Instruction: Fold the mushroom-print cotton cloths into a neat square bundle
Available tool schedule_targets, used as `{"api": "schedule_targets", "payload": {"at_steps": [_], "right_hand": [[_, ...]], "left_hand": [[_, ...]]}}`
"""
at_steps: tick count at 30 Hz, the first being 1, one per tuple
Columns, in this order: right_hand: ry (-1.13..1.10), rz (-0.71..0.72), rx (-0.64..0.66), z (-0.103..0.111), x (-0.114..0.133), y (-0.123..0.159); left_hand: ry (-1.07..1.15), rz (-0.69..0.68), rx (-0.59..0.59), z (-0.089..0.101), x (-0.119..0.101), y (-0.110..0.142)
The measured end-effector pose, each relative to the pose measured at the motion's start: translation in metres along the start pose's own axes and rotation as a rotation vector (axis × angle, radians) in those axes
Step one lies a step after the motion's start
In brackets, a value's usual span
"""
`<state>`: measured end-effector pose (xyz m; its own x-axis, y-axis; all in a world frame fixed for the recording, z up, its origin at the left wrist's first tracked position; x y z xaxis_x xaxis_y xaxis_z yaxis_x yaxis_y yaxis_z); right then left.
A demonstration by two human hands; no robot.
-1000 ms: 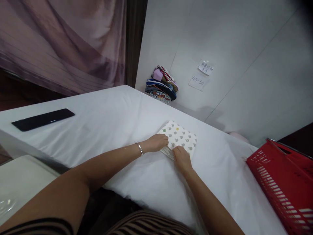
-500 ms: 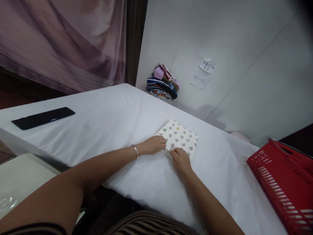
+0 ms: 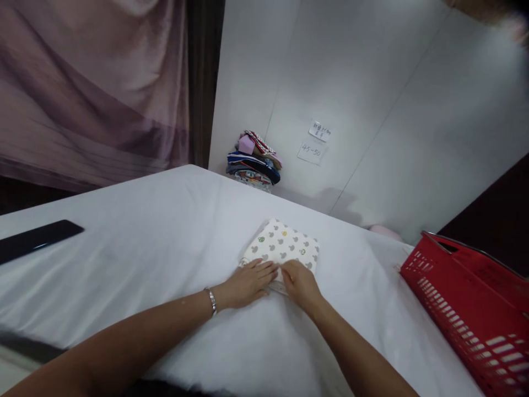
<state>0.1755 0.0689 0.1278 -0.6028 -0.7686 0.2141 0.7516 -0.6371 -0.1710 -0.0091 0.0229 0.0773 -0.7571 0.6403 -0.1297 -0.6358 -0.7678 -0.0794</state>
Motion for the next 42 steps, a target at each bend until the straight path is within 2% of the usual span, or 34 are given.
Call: {"api": "schedule_targets", "payload": {"at_steps": [2, 3, 7, 10, 13, 15, 17, 19, 22, 25, 27, 29, 32, 35, 37, 39, 42], "right_hand": [[-0.013, -0.060, -0.052, 0.004, -0.009, -0.015], [0.001, -0.090, -0.029, 0.001, -0.014, -0.021], [0.036, -0.138, 0.259, -0.027, -0.023, -0.026], [0.028, -0.157, 0.318, -0.039, -0.022, -0.021], [0.026, -0.191, 0.337, -0.039, -0.019, -0.019], [0.015, -0.191, 0.334, -0.037, -0.017, -0.018], [-0.024, -0.186, 0.332, -0.034, -0.017, -0.018], [-0.088, -0.178, 0.355, -0.030, -0.019, -0.018], [-0.102, -0.217, 0.292, -0.017, -0.032, -0.022], [0.036, -0.396, 0.122, -0.009, -0.057, -0.027], [0.087, -0.539, 0.116, -0.014, -0.073, -0.027], [0.097, -0.611, 0.150, -0.024, -0.084, -0.025], [0.100, -0.607, 0.152, -0.034, -0.088, -0.025], [0.087, -0.599, 0.148, -0.036, -0.087, -0.027], [0.089, -0.595, 0.138, -0.036, -0.086, -0.027], [0.104, -0.586, 0.120, -0.036, -0.086, -0.025], [0.116, -0.570, 0.135, -0.034, -0.087, -0.023]], "left_hand": [[0.005, -0.002, -0.001, 0.001, -0.001, 0.002], [0.009, -0.002, -0.006, 0.002, -0.002, 0.004], [0.050, 0.037, -0.029, 0.014, -0.010, 0.005], [0.095, 0.252, -0.047, 0.031, -0.005, -0.010], [0.088, 0.412, -0.170, 0.041, 0.012, -0.032], [0.076, 0.512, -0.205, 0.035, 0.025, -0.042], [0.100, 0.641, -0.147, 0.021, 0.036, -0.045], [0.135, 0.708, -0.078, 0.008, 0.043, -0.044], [0.135, 0.716, -0.056, -0.002, 0.046, -0.040], [0.124, 0.703, -0.055, -0.002, 0.046, -0.040], [0.118, 0.689, -0.065, -0.001, 0.046, -0.039], [0.114, 0.674, -0.075, 0.000, 0.046, -0.037], [0.135, 0.680, -0.025, 0.005, 0.046, -0.038], [0.136, 0.731, 0.066, 0.018, 0.047, -0.052], [0.089, 0.715, 0.033, 0.026, 0.049, -0.069], [0.038, 0.657, -0.055, 0.028, 0.052, -0.086], [0.048, 0.661, -0.089, 0.017, 0.059, -0.099]]}}
Point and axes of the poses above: each hand's wrist, its own y-axis away from the middle knuckle, its own z-axis out of the back of the hand, x = y × z, the point moved 1 cm from there along -y, towards the middle knuckle, and after that the axes turned 10 degrees about x, right-handed, at the moved point
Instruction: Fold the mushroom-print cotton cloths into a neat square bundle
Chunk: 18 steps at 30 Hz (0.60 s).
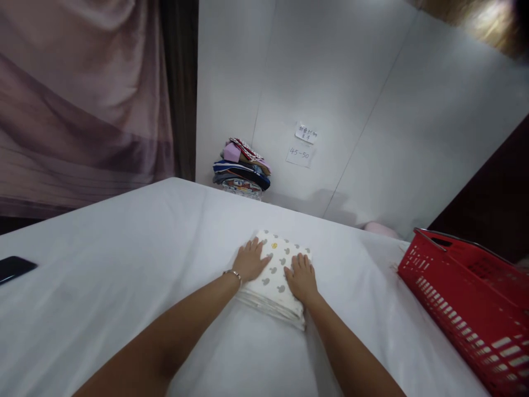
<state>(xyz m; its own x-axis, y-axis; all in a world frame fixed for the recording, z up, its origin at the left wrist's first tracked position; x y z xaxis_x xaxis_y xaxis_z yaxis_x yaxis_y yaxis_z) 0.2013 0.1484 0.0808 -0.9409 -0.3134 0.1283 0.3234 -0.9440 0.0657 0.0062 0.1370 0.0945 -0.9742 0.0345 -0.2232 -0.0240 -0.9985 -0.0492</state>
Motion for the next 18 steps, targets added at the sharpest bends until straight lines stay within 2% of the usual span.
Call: {"api": "schedule_targets", "payload": {"at_steps": [4, 7, 9, 14, 16, 18], "right_hand": [[0.015, 0.022, 0.056, 0.023, 0.006, -0.013], [-0.009, 0.062, -0.030, 0.040, 0.017, -0.038], [-0.018, 0.117, -0.049, 0.038, 0.023, -0.054], [0.000, 0.193, 0.107, 0.006, 0.021, -0.074], [-0.012, 0.181, 0.129, 0.006, 0.021, -0.077], [-0.033, 0.182, 0.128, 0.014, 0.027, -0.084]], "left_hand": [[0.021, 0.042, 0.005, -0.016, 0.005, -0.001], [0.039, 0.050, 0.009, -0.019, 0.007, 0.001], [0.045, 0.050, 0.011, -0.018, 0.006, 0.002], [0.002, 0.046, -0.022, -0.019, 0.005, 0.002], [0.000, 0.049, -0.015, -0.020, 0.005, 0.002], [0.011, 0.060, -0.013, -0.021, 0.005, 0.002]]}}
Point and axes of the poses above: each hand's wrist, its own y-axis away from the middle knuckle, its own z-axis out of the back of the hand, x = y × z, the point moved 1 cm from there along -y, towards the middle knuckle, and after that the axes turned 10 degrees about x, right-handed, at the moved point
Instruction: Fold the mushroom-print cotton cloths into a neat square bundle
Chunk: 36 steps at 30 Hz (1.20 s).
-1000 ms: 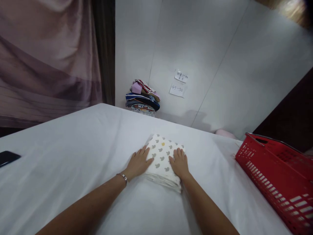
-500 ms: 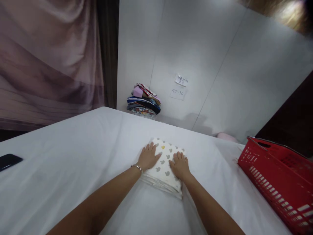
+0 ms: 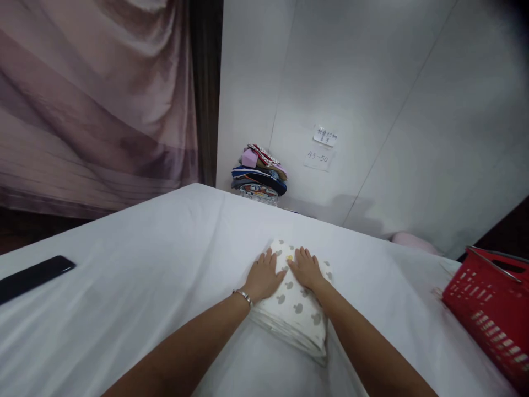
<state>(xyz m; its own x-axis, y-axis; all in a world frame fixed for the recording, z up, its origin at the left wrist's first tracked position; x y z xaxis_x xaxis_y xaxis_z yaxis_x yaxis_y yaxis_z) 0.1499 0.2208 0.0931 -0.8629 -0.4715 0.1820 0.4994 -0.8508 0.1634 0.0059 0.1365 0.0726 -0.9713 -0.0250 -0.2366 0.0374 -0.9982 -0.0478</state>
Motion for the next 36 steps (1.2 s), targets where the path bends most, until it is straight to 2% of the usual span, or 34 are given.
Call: {"api": "schedule_targets", "payload": {"at_steps": [3, 6, 8, 11, 15, 19, 23, 27, 29, 31, 33, 36], "right_hand": [[-0.017, 0.109, -0.066, 0.016, 0.019, -0.018], [-0.015, 0.217, 0.000, 0.012, 0.037, -0.039], [-0.017, 0.219, 0.059, 0.003, 0.042, -0.049], [-0.023, 0.215, 0.074, -0.005, 0.042, -0.054], [-0.022, 0.199, 0.116, 0.004, 0.043, -0.044], [-0.038, 0.238, 0.162, 0.014, 0.035, -0.001], [-0.118, 0.271, 0.194, 0.009, 0.013, 0.084], [-0.345, 0.277, 0.064, -0.010, -0.013, 0.165], [-0.594, 0.186, -0.078, -0.022, -0.028, 0.190], [-0.895, 0.029, -0.214, -0.035, -0.041, 0.205], [-1.190, -0.130, -0.254, -0.045, -0.049, 0.212], [-1.506, -0.278, -0.156, -0.050, -0.050, 0.215]], "left_hand": [[0.015, 0.007, 0.005, -0.001, 0.000, 0.000], [0.015, 0.003, 0.010, -0.001, 0.000, 0.001], [0.018, 0.003, 0.005, -0.001, 0.000, 0.001], [0.022, 0.007, -0.009, 0.000, -0.002, 0.001], [0.021, -0.007, 0.005, 0.006, -0.004, 0.001], [0.012, -0.014, 0.048, 0.011, -0.005, 0.001], [-0.007, -0.009, 0.056, 0.010, -0.005, -0.001], [0.005, -0.021, 0.048, 0.009, -0.003, -0.005], [0.020, -0.019, 0.046, 0.013, -0.001, -0.006], [0.042, -0.035, 0.005, 0.021, -0.003, -0.002], [0.082, -0.145, -0.042, 0.032, -0.011, 0.008], [0.143, -0.491, -0.002, 0.041, -0.035, 0.038]]}}
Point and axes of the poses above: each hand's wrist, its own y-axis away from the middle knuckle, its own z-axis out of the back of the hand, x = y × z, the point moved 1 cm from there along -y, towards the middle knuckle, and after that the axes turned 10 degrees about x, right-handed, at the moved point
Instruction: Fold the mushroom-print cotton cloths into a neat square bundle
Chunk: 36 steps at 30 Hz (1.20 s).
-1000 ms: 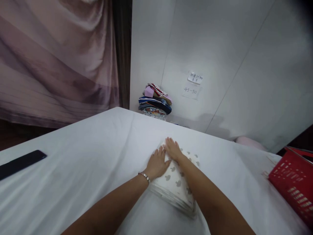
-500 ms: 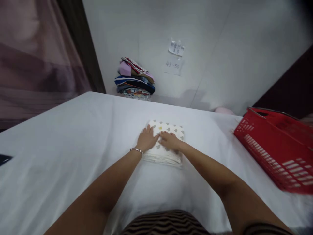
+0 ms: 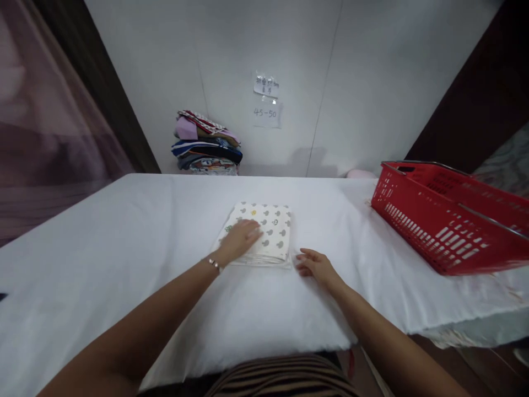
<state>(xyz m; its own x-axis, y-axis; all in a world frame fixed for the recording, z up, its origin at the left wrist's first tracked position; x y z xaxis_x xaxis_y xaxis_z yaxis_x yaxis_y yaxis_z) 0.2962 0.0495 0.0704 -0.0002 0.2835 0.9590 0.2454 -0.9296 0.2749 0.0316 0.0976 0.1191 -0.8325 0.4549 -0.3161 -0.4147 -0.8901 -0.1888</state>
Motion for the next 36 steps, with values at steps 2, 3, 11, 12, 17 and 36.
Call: {"api": "schedule_targets", "payload": {"at_steps": [2, 3, 11, 12, 17, 36], "right_hand": [[-0.091, -0.077, 0.043, -0.004, 0.004, 0.001], [-0.116, -0.098, 0.075, -0.007, 0.007, 0.001], [-0.114, -0.199, 0.243, -0.020, 0.020, -0.005], [-0.112, -0.205, 0.247, -0.020, 0.020, -0.005], [-0.104, -0.207, 0.262, -0.021, 0.019, -0.005], [-0.118, -0.138, 0.219, -0.024, 0.008, -0.007]], "left_hand": [[-0.005, -0.197, 0.074, -0.004, -0.026, 0.012], [-0.021, -0.253, 0.098, -0.008, -0.038, 0.017], [-0.053, -0.186, 0.079, -0.026, -0.064, 0.023], [-0.040, -0.172, 0.072, -0.027, -0.064, 0.023], [-0.042, -0.132, 0.036, -0.033, -0.070, 0.027], [-0.082, -0.047, -0.010, -0.044, -0.077, 0.031]]}}
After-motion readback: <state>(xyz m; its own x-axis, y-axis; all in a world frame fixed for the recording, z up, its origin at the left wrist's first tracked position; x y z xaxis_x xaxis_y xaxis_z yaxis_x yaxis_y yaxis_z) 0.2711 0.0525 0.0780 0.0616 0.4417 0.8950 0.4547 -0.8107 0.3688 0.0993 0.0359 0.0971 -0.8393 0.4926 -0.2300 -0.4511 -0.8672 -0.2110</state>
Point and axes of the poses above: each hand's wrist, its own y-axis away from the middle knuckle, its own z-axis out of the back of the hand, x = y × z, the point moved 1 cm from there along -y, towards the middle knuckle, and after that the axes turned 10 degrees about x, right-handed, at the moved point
